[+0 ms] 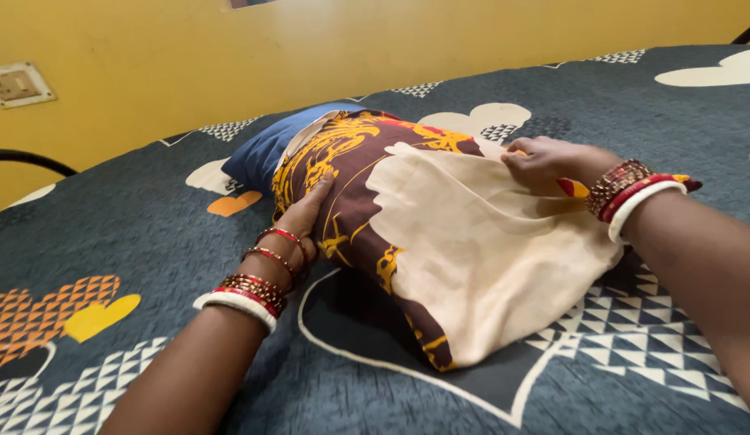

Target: The person puts a pillow into a pillowcase by hand and smooths the fabric over the pillow's surface.

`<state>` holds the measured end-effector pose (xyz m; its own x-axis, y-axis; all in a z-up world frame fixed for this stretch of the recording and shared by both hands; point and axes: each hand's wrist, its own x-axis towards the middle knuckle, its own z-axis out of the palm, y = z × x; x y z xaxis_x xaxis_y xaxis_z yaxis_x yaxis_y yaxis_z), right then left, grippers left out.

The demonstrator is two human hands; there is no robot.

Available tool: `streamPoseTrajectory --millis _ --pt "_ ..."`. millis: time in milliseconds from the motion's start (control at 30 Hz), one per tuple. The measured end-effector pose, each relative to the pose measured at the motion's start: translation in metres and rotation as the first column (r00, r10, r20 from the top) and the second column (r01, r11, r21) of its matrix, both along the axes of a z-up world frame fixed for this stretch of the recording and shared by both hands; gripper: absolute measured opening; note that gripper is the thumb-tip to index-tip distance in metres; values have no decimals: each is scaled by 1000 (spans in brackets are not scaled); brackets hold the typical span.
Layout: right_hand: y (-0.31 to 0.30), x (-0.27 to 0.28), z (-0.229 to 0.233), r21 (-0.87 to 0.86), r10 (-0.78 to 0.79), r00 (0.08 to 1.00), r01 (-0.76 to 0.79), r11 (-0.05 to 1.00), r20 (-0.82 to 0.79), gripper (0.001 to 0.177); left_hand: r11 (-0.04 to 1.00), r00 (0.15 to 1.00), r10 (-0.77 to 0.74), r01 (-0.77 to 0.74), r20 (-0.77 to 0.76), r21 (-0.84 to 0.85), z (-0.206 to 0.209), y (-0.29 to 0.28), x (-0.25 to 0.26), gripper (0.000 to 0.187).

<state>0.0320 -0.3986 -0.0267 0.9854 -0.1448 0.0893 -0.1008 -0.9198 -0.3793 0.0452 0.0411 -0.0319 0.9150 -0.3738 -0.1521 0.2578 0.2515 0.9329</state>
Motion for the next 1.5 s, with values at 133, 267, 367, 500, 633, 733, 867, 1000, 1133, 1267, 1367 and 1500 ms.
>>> streamPoseTrajectory --millis 133,267,367,500,633,733,867,1000,1133,1267,1367,1500 --pt "-9 52 11 26 22 996 -24 999 90 67 991 994 -105 104 -7 -90 1 -2 22 72" --pt "8 73 -12 582 36 991 -104 806 127 65 998 995 -68 68 -78 -10 -8 7 15 68" --pt "22 57 -32 689 110 982 -188 699 157 61 997 997 18 -23 -74 -76 -1 2 9 71" --pt "31 36 -8 847 -12 954 -260 464 299 45 950 934 310 -301 176 -80 17 -8 8 100" --pt "49 26 2 720 -166 743 -530 448 649 31 961 803 275 -214 528 -175 29 -1 64 100" --pt "59 33 -4 666 -337 581 -570 481 741 27 979 653 197 -177 731 -105 30 9 133 83" --pt "68 49 -30 565 -453 380 -266 781 806 35 761 401 122 -625 908 173 9 9 193 70" --pt "60 57 -52 543 -463 650 91 835 603 55 502 567 -76 -689 820 523 -51 -11 205 56" --pt "34 66 -61 506 -364 825 112 855 433 62 532 480 -118 -708 869 463 -71 0 189 60" --pt "10 74 -68 317 -249 920 148 937 304 71 418 709 -14 -637 705 648 -55 6 143 77" --pt "-2 66 -68 307 -174 976 126 943 134 81 686 834 140 -470 533 555 -59 9 107 86" --pt "-8 26 -43 280 72 960 7 960 -270 81 901 877 241 -362 414 241 -78 2 50 113"
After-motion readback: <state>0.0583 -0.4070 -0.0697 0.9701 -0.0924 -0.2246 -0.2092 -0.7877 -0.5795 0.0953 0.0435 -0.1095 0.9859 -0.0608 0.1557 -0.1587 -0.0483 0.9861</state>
